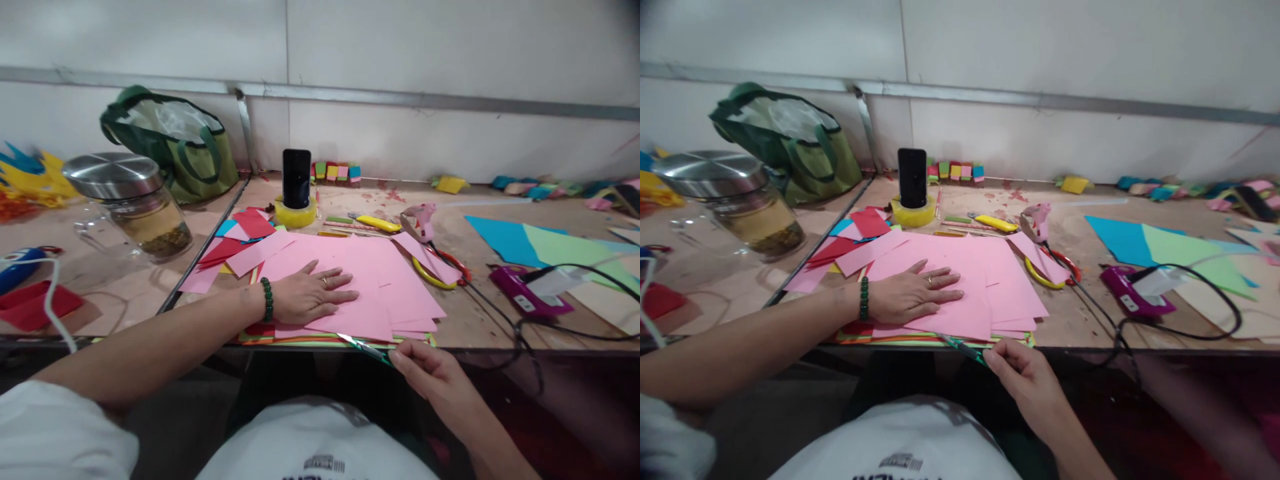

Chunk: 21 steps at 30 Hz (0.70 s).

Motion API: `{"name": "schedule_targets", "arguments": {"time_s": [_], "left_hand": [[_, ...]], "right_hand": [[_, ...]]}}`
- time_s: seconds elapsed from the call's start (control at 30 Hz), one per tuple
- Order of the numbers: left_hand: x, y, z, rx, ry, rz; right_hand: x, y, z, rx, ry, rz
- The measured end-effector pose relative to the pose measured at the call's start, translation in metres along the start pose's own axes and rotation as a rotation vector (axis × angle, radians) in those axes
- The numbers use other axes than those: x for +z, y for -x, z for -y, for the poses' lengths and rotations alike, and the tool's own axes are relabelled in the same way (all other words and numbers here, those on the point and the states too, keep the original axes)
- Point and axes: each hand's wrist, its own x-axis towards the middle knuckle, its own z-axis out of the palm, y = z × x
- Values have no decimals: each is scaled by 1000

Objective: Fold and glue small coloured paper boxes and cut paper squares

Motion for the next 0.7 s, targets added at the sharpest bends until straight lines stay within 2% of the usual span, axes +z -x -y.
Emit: {"name": "schedule_targets", "arguments": {"time_s": [0.27,0.4,0.53,0.7], "left_hand": [[1,0,0,-2,9,-12],[-6,2,-1,-17,34,-12],[-12,1,-2,8,-16,-70],[-4,-1,1,58,-65,-34]], "right_hand": [[3,1,-2,22,-58,44],[2,0,-1,25,-74,42],[0,0,0,30,-61,22],[5,1,5,7,-23,20]]}}
